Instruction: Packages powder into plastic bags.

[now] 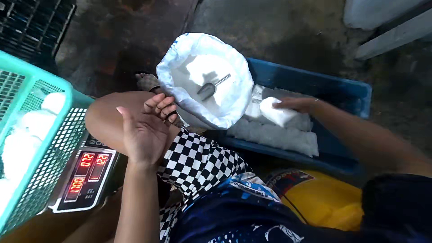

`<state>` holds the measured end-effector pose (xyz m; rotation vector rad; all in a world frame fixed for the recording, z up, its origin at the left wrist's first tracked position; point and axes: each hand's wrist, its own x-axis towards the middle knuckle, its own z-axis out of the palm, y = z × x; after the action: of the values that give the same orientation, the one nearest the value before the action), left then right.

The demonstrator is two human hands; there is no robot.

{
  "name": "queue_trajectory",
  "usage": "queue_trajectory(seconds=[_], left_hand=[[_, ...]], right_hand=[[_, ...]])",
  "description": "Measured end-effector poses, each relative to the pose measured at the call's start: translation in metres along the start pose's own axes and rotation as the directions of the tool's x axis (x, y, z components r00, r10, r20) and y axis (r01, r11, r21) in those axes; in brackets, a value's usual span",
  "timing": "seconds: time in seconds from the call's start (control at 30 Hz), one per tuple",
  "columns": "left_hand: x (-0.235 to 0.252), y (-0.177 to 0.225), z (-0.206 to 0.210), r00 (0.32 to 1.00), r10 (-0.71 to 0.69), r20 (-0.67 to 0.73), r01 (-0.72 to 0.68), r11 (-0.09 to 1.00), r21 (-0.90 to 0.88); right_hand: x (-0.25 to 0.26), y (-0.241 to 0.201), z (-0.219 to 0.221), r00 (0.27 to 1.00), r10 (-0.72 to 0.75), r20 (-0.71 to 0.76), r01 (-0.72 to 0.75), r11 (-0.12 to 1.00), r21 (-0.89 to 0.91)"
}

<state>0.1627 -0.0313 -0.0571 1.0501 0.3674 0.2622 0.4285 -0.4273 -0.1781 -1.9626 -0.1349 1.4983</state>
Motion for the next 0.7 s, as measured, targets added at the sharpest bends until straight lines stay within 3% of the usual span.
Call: queue_trajectory(seconds=[0.13, 0.23, 0.37, 0.5, 0.6, 0.7], left_hand=[[0.002, -0.001, -0.002, 0.999, 0.017, 0.027, -0.018, 0.999, 0.048], [0.001, 0.005, -0.007, 0.999, 0.016, 0.035, -0.018, 0.997, 0.079], [-0.001, 0.006, -0.014, 0.991, 0.038, 0.132, -0.05, 0.995, 0.088], [-0.001, 0.007, -0.01, 0.993, 0.044, 0.111, -0.056, 0.992, 0.111], [0.0, 0.009, -0.005, 0.996, 0.043, 0.084, -0.052, 0.993, 0.106], [0.005, 0.007, 0.004, 0.997, 0.056, 0.051, -0.062, 0.99, 0.13]], right_hand=[[0.082, 0.065, 0.032, 0.972, 0.032, -0.234, 0.051, 0.94, 0.338], [0.118, 0.067, 0.05, 0.926, 0.055, -0.374, 0.154, 0.849, 0.506], [0.158, 0.058, 0.05, 0.916, 0.019, -0.4, 0.233, 0.787, 0.572], [0.17, 0.038, 0.053, 0.882, 0.042, -0.469, 0.302, 0.713, 0.632], [0.179, 0.028, 0.066, 0.776, 0.229, -0.588, 0.341, 0.633, 0.695], [0.195, 0.01, 0.085, 0.623, 0.404, -0.67, 0.494, 0.461, 0.737]])
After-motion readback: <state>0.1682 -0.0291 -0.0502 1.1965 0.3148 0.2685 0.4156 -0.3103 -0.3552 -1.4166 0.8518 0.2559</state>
